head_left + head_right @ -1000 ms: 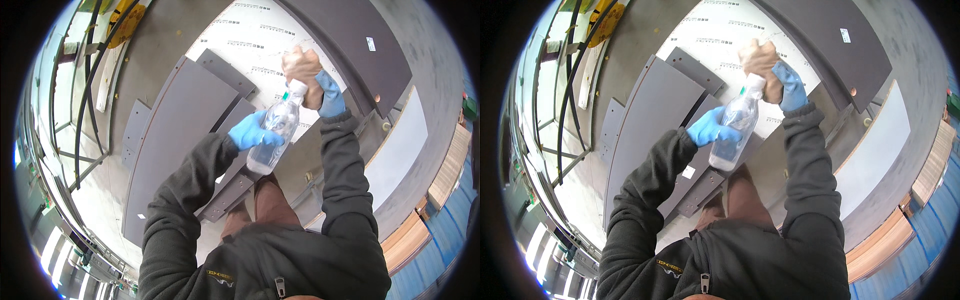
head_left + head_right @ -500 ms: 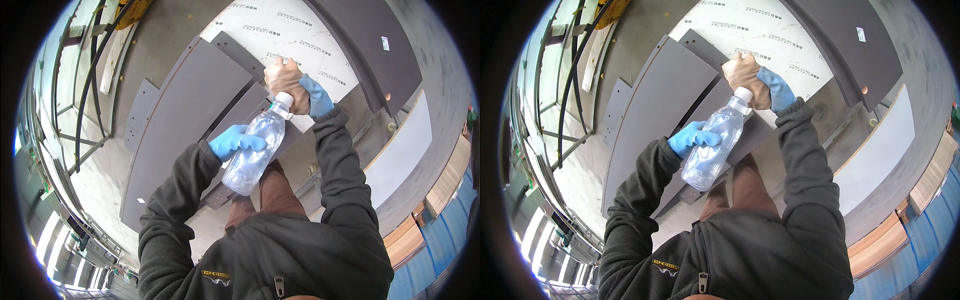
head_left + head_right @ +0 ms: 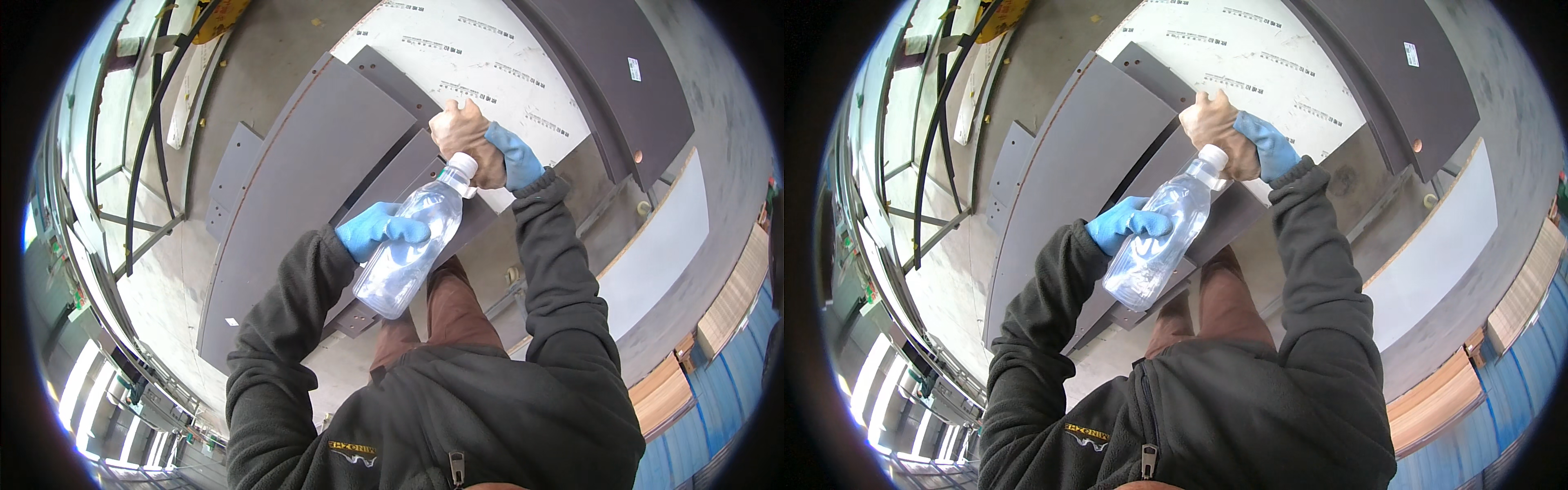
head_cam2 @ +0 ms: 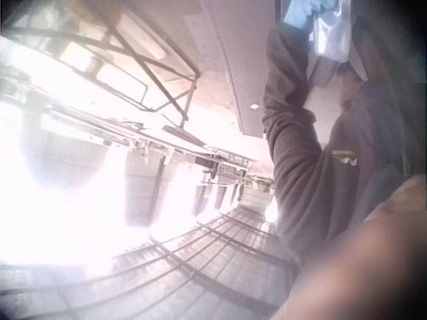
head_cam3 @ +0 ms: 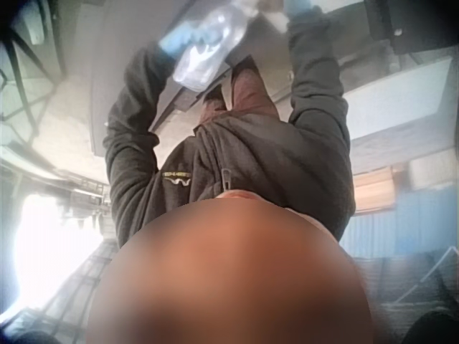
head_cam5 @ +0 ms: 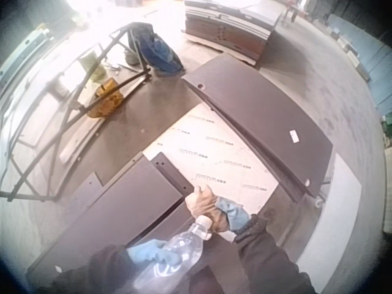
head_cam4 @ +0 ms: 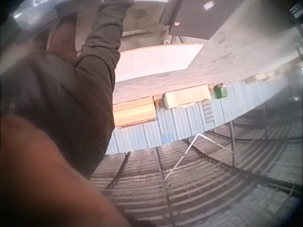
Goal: The person wipes the surfaces of stacked dark metal panels with a cloth, occasionally lifting and repositioning panels to access different areas. They pour liquid from a plastic bottle onto the cloth and continue wiping multiple panels in a workshop setting.
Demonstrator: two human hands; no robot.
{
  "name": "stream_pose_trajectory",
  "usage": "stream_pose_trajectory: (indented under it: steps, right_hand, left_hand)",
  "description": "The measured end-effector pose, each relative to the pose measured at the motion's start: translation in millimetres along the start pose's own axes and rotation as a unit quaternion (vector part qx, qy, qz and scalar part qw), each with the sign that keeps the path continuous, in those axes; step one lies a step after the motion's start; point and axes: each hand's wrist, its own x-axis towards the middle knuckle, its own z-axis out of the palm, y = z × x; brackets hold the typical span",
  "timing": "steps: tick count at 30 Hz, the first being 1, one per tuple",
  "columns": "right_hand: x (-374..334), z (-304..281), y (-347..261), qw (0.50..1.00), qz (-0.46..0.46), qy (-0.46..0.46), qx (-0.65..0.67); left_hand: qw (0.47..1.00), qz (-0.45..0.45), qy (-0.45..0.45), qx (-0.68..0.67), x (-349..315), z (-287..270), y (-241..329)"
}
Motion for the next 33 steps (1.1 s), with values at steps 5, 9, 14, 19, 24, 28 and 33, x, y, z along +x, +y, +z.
stream_pose_trajectory:
  steps: [5,9,14,19,24,28,33]
  right_hand:
    - [-8,-20,9,1.000,0.016,-0.012,-0.006]
    - [-15,-22,12,0.994,0.048,-0.001,0.098]
    - [-17,-16,11,0.998,0.009,0.009,0.062]
    - [-14,-20,8,0.998,0.031,0.016,0.059]
    - [-28,-36,-9,0.982,0.011,0.046,0.183]
    - [-41,-63,-30,0.970,-0.078,0.181,0.142]
    - [-53,-113,-44,0.934,-0.218,0.108,0.260]
  left_hand:
    - [0.999,0.008,0.004,-0.035,16,0,-11]
    - [0.999,0.008,-0.002,-0.033,24,-5,-13]
    - [0.998,-0.012,-0.050,-0.040,30,2,-12]
    - [0.999,-0.007,-0.013,0.049,39,11,-10]
    - [0.967,0.094,0.052,0.230,74,9,4]
    - [0.866,0.314,0.149,0.359,123,8,22]
    - [0.694,0.504,0.288,0.426,205,8,44]
